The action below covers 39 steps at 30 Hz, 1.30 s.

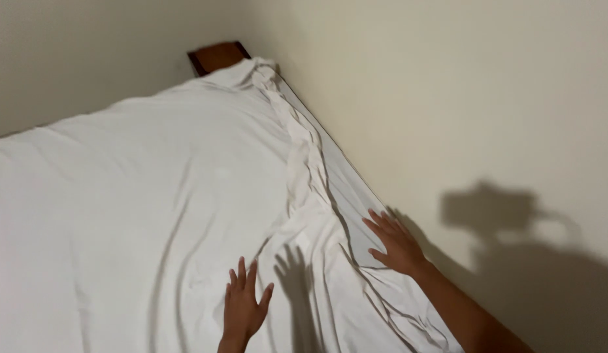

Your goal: The person smooths and tucks a white bedsheet onto a mattress by hand. They move around the bed to pull the fabric taut and fold the edges under the mattress at each corner.

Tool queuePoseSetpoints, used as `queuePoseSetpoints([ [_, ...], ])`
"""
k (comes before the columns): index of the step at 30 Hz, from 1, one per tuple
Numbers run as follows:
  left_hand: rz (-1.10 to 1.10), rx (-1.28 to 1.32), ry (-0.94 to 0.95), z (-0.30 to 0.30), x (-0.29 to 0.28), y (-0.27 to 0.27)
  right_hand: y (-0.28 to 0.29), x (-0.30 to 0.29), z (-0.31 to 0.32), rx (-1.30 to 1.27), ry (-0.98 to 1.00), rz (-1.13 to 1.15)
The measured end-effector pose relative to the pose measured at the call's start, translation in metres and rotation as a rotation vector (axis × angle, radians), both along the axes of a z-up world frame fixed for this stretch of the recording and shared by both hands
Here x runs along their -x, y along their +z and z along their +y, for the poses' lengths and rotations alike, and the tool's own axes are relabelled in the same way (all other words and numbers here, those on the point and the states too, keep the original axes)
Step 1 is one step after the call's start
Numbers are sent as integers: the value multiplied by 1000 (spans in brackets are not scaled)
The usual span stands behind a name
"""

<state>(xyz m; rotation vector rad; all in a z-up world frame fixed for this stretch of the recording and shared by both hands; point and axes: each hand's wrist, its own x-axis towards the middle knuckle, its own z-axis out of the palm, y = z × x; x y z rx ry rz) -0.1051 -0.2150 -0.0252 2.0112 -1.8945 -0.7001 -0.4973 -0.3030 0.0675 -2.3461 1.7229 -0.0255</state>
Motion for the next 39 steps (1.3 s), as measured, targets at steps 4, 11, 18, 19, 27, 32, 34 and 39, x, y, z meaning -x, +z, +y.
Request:
queuePoseSetpoints([
  [4,50,16,47,-10,17,-14,12,11,-9,-79,-31,48],
  [11,40,-57,87,-28,55,-30,-11,26,-47,-119,1,86],
  [18,-18,-326,152,-51,125,-45,-44,19,-95,-162,194,146],
  [19,-13,-344,166,-52,138,-45,-52,20,-101,-179,210,149],
  [27,151,-419,215,-101,232,-74,-121,25,-160,-68,319,110],
  [32,183,-380,241,-136,253,-93,-147,18,-185,-141,264,105],
  [34,196,-369,259,-147,257,-102,-159,14,-192,-163,264,123],
  [39,42,-137,284,-142,268,-172,-188,-8,-206,-131,348,109],
])
